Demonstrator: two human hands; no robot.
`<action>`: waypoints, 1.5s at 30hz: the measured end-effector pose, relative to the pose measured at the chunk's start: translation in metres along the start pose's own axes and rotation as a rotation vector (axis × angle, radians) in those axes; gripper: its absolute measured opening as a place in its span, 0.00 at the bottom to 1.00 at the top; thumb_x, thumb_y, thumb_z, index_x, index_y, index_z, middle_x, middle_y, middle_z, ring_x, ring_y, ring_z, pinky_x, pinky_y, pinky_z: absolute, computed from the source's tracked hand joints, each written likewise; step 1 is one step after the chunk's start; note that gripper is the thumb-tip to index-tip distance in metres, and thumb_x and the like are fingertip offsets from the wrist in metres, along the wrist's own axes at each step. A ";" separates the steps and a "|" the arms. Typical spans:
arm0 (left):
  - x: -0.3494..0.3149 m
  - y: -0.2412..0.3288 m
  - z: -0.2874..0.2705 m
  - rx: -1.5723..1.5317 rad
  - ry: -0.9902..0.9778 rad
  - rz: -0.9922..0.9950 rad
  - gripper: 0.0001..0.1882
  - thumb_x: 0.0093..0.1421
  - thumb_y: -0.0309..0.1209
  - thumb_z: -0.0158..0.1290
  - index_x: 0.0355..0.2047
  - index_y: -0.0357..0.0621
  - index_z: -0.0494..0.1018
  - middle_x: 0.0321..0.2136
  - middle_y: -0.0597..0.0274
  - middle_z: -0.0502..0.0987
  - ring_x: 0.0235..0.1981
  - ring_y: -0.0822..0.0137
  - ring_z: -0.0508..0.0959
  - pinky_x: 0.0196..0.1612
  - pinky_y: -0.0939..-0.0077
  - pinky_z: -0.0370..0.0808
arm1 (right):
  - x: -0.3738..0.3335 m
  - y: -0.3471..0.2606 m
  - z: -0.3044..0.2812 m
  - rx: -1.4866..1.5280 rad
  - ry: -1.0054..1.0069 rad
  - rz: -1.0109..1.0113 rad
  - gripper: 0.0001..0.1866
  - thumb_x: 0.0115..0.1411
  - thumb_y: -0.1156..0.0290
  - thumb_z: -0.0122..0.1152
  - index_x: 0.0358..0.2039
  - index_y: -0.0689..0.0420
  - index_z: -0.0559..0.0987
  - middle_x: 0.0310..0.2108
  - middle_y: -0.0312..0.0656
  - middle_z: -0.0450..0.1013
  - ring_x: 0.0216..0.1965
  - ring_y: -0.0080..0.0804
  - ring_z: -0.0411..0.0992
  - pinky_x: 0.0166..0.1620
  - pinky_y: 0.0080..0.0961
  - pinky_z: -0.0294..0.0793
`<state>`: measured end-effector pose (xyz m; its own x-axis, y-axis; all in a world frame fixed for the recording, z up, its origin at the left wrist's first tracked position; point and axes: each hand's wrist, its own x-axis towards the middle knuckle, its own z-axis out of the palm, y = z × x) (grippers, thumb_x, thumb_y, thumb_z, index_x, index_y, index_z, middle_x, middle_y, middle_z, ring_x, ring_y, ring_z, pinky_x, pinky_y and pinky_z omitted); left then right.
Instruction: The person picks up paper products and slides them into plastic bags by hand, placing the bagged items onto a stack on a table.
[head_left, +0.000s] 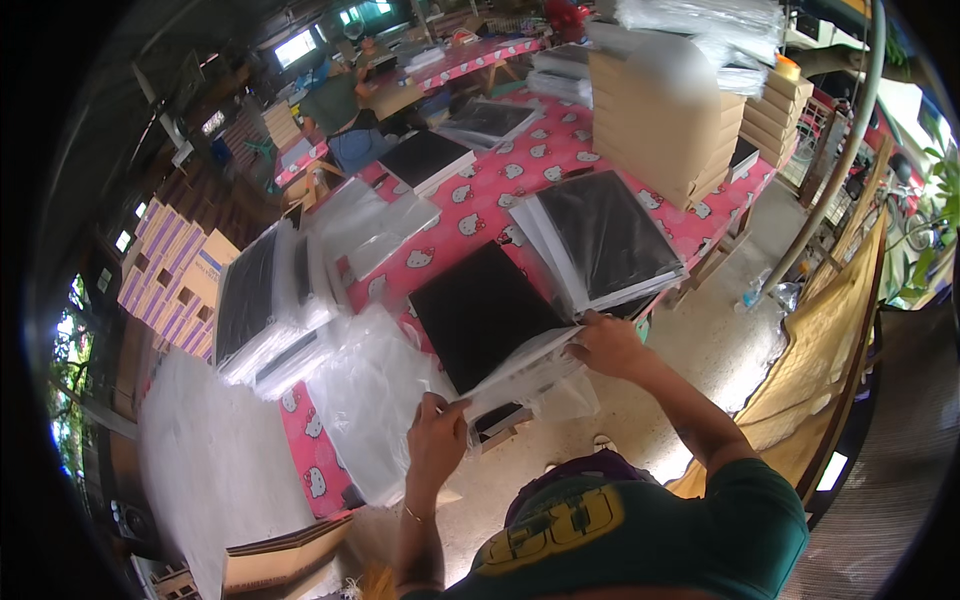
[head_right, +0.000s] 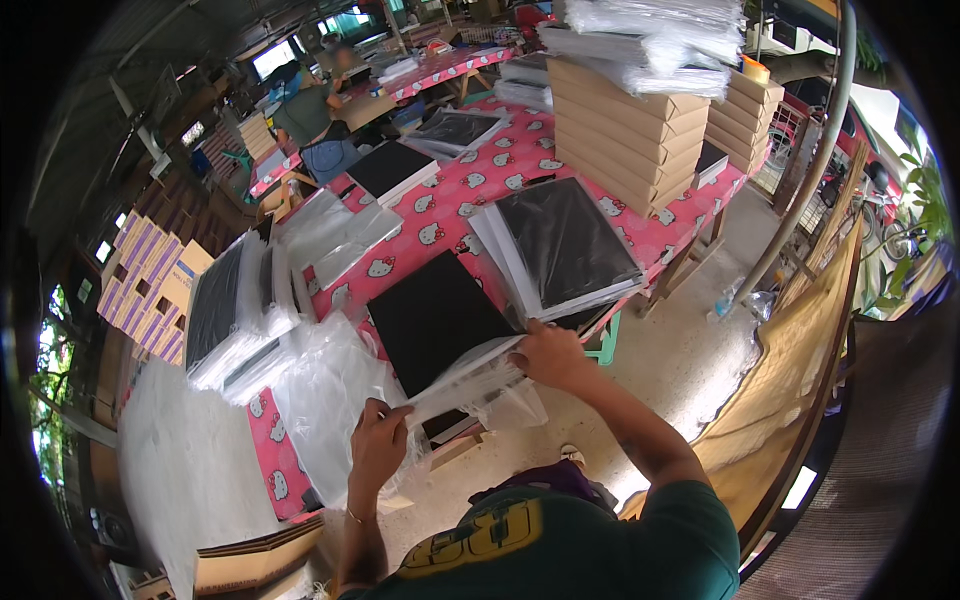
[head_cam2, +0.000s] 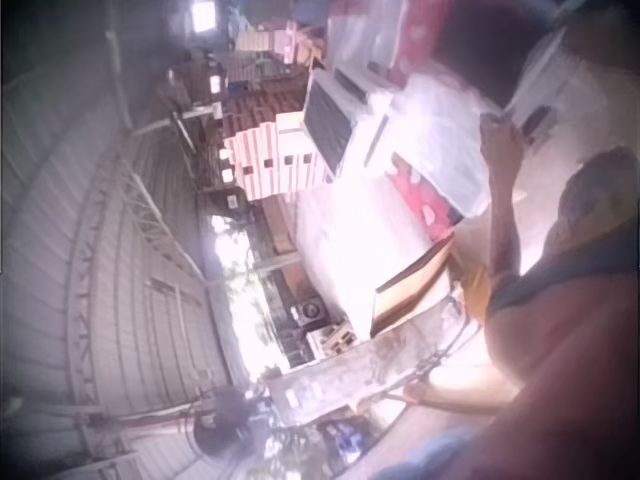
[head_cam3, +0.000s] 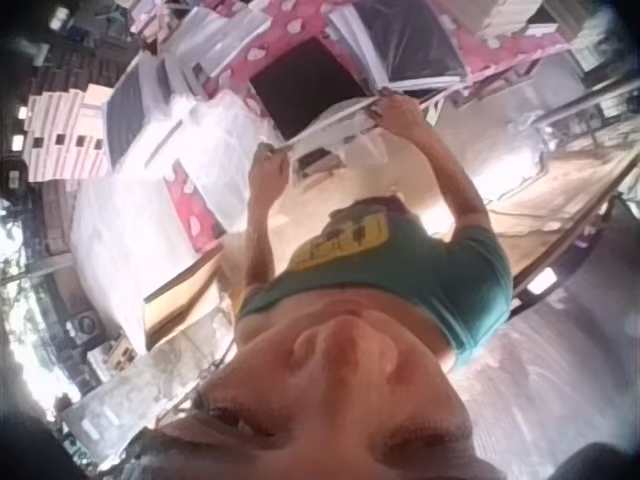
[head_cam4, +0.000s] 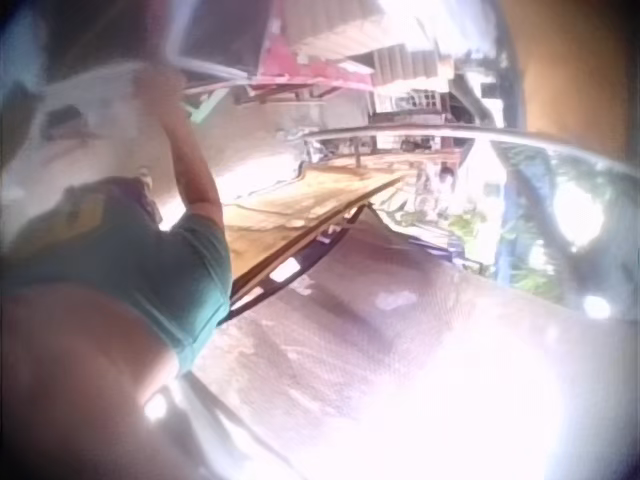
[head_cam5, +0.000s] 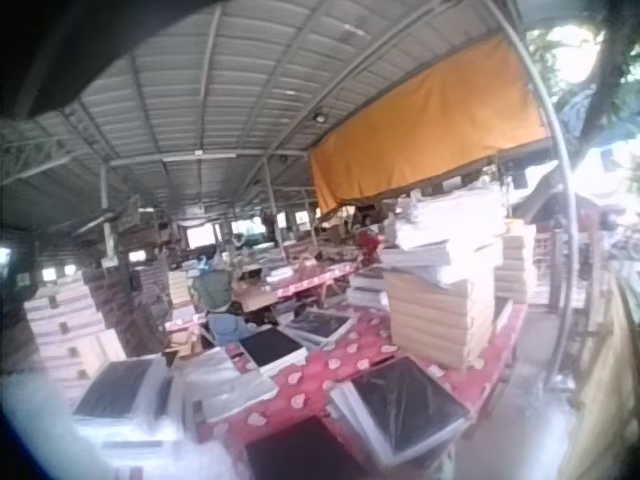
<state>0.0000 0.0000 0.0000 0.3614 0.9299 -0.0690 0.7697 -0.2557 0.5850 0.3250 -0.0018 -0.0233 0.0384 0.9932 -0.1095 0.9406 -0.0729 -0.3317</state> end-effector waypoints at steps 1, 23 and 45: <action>-0.007 -0.009 0.004 0.204 0.090 0.049 0.09 0.49 0.35 0.61 0.28 0.43 0.78 0.54 0.54 0.67 0.57 0.47 0.64 0.56 0.56 0.63 | -0.008 -0.002 -0.016 -0.007 -0.030 -0.020 0.28 0.51 0.40 0.57 0.34 0.56 0.82 0.44 0.49 0.70 0.44 0.49 0.73 0.48 0.43 0.70; -0.017 -0.061 -0.002 -1.314 -0.538 0.030 0.14 0.61 0.39 0.52 0.34 0.39 0.73 0.19 0.64 0.72 0.26 0.70 0.76 0.28 0.74 0.73 | 0.006 -0.014 0.049 2.072 -0.574 -0.649 0.15 0.62 0.62 0.55 0.43 0.59 0.75 0.35 0.40 0.75 0.40 0.27 0.73 0.42 0.26 0.73; -0.016 -0.040 0.026 -1.758 0.059 0.015 0.19 0.62 0.42 0.51 0.47 0.42 0.70 0.36 0.59 0.75 0.37 0.65 0.75 0.42 0.69 0.71 | 0.006 0.028 0.050 2.043 -0.664 -0.210 0.14 0.55 0.68 0.58 0.42 0.54 0.74 0.42 0.40 0.73 0.47 0.38 0.71 0.52 0.43 0.70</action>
<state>-0.0231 -0.0113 -0.0429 0.3136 0.9481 -0.0526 -0.6771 0.2622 0.6876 0.3351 -0.0024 -0.0805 -0.5075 0.8614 -0.0203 -0.6792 -0.4144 -0.6058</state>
